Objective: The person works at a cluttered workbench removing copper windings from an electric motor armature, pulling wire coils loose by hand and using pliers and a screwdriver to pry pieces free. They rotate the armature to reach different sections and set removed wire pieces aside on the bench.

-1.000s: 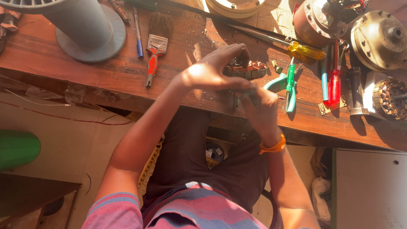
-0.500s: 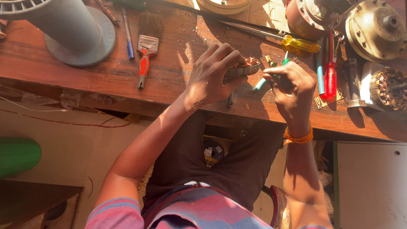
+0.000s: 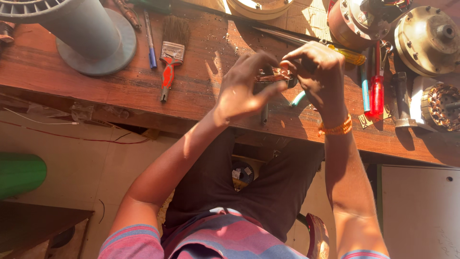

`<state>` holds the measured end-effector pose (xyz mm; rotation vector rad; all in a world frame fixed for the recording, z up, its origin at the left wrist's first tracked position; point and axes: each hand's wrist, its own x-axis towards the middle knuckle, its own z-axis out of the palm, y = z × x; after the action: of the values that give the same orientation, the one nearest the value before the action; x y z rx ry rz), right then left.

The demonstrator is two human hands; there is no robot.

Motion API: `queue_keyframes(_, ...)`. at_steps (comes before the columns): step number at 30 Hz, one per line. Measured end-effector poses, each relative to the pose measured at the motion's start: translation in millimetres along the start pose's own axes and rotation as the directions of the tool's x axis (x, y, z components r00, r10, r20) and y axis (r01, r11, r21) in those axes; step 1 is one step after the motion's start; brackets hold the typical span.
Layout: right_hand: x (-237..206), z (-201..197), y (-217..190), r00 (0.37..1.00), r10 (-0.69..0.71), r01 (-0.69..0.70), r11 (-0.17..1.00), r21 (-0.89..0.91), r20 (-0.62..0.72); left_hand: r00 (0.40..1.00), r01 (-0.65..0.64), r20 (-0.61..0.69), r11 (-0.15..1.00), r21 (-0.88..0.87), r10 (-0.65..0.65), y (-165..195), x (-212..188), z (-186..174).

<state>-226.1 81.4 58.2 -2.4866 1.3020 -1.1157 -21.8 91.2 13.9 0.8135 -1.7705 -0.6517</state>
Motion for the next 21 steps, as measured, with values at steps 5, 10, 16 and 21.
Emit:
queue_keyframes(5, 14.7, 8.6, 9.6, 0.998, -0.03, 0.03, 0.999, -0.013, -0.047, 0.984, 0.176, 0.048, 0.959, -0.224, -0.169, -27.5, 23.1, 13.8)
queue_keyframes(10, 17.0, 10.6, 5.3, 0.998, 0.028, -0.031, 0.998, -0.049, -0.063, 0.913, 0.368, 0.34, 0.815, -0.448, -0.225, -65.0, 43.6, 14.8)
queue_keyframes(16, 18.5, 10.1, 6.5, 0.995, 0.055, -0.056, 0.998, -0.016, -0.083, 0.868, 0.424, 0.4, 0.856, -0.295, -0.292, -60.9, 40.6, 6.0)
queue_keyframes(21, 19.4, 8.9, 1.1, 0.996, 0.022, -0.026, 0.998, -0.052, -0.088, 0.953, 0.255, 0.209, 0.951, -0.175, -0.218, -49.6, 40.7, 20.6)
